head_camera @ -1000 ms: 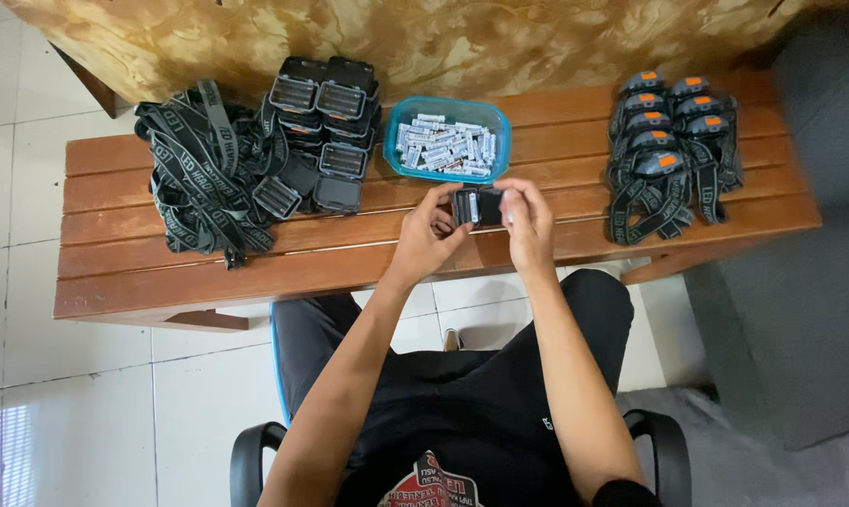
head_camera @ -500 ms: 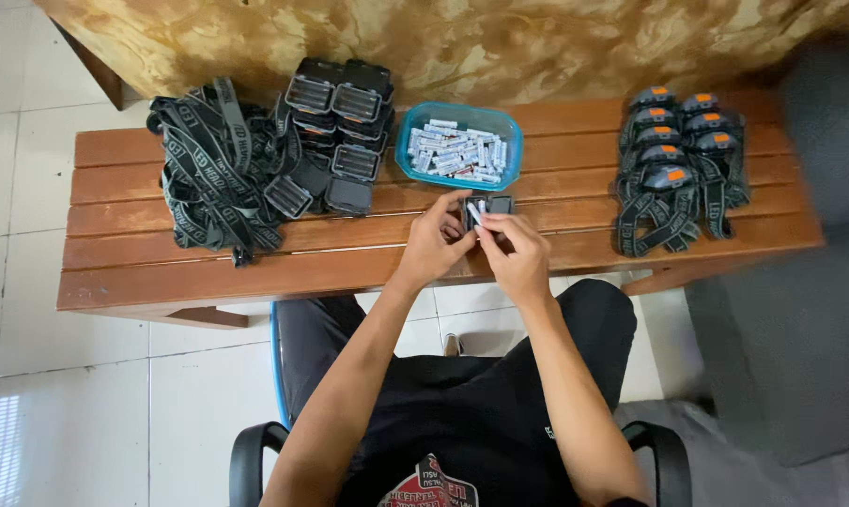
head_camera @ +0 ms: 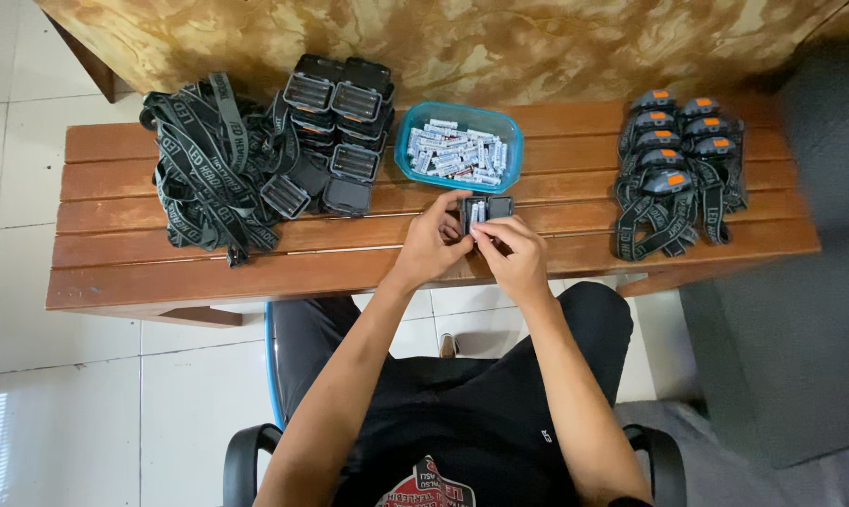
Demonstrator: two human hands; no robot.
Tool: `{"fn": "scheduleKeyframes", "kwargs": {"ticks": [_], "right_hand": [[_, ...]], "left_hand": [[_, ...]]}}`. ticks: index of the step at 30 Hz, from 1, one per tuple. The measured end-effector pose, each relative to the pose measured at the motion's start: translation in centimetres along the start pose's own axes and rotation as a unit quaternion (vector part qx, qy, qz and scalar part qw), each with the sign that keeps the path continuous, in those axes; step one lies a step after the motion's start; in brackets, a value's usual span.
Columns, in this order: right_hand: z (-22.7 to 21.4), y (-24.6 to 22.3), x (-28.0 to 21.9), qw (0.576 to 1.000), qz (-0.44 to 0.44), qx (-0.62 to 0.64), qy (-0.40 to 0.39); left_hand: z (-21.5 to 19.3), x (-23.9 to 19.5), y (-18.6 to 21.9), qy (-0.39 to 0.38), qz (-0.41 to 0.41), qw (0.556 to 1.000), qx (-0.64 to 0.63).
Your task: The person assembles headlamps by attaching the light unit to the head strap and inserting batteries. They handle the head strap, light unit, and batteries, then test the light before placing the assembled headlamp on the table.
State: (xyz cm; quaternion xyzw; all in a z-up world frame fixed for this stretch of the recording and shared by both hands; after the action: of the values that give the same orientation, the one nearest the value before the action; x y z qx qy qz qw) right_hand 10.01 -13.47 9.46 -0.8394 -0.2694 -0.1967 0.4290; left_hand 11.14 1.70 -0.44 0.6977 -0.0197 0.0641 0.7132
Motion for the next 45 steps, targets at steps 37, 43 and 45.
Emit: {"fn": "scheduleKeyframes", "kwargs": {"ticks": [37,43,45], "right_hand": [[1.4,7.4,-2.0,0.949,0.248,0.157,-0.119],[1.0,8.1,-2.5,0.962,0.21,0.148,-0.097],[0.8,8.3,-2.4,0.965,0.197,0.146,-0.087]], "left_hand": [[-0.1,-0.3,1.3,-0.017,-0.05,0.989,-0.138],[-0.2,-0.7,1.6,-0.014,-0.039,0.998,-0.051],[-0.2,-0.7,1.3,-0.01,-0.04,0.999,-0.023]]}}
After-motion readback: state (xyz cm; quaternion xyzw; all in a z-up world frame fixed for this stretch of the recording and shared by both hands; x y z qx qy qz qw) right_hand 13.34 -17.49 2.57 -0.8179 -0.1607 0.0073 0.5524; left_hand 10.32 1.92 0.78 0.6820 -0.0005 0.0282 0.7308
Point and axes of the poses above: each hand's wrist, its own x-axis towards the middle knuckle, its own z-axis out of the palm, y = z × x, the point moved 10 cm from there along x, towards the middle knuckle, and after that the axes turned 8 degrees about -x, right-handed, at the moved point
